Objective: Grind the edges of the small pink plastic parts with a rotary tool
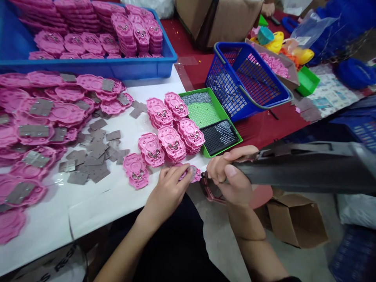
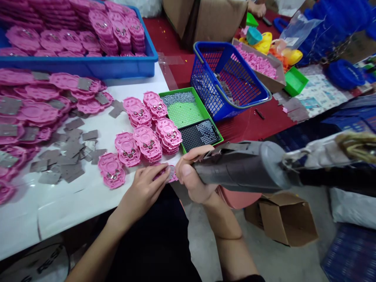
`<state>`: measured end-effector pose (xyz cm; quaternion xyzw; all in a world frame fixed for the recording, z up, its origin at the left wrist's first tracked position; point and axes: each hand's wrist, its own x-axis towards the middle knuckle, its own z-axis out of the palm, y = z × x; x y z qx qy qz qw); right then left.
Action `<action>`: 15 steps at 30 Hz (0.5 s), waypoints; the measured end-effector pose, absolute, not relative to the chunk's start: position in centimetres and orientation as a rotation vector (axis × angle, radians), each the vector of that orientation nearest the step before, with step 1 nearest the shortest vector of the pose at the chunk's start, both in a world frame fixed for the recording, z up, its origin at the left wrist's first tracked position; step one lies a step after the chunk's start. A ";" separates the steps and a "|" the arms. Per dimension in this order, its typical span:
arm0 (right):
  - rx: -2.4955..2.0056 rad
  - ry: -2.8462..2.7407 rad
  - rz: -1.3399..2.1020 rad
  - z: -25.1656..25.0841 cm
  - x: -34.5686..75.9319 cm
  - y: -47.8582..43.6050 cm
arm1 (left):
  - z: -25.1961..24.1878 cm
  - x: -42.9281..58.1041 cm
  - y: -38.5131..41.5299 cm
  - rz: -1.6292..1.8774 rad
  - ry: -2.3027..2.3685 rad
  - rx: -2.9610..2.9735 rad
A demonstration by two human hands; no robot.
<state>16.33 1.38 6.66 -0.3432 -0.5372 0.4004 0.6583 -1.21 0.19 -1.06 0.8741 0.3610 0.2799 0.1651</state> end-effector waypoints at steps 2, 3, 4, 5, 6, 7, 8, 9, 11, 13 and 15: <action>-0.771 -1.220 0.922 6.5 16.2 1.3 | -1.0 -1.2 0.2 0.800 1.016 2.487; -0.766 -1.222 0.929 6.4 16.2 1.4 | -1.0 -1.3 0.2 0.803 1.011 2.486; -0.760 -1.224 0.932 6.3 16.2 1.4 | -1.0 -1.3 0.3 0.806 1.007 2.486; -0.755 -1.223 0.932 6.3 16.2 1.4 | -0.9 -1.3 0.3 0.813 1.003 2.486; -0.754 -1.220 0.931 6.4 16.2 1.5 | -0.9 -1.3 0.3 0.820 1.000 2.484; -0.757 -1.216 0.928 6.5 16.2 1.5 | -0.9 -1.3 0.3 0.829 0.998 2.481; -0.767 -1.211 0.925 6.6 16.2 1.6 | -0.8 -1.3 0.3 0.837 0.995 2.477; -0.778 -1.209 0.921 6.7 16.2 1.6 | -0.8 -1.3 0.3 0.844 0.991 2.473; -0.801 -1.214 0.909 6.9 16.2 1.7 | -0.8 -1.3 0.3 0.850 0.986 2.463; -0.817 -1.221 0.895 6.9 16.2 1.8 | -0.8 -1.4 0.3 0.847 0.979 2.456; -0.816 -1.227 0.895 6.9 16.2 1.8 | -0.7 -1.4 0.3 0.841 0.978 2.448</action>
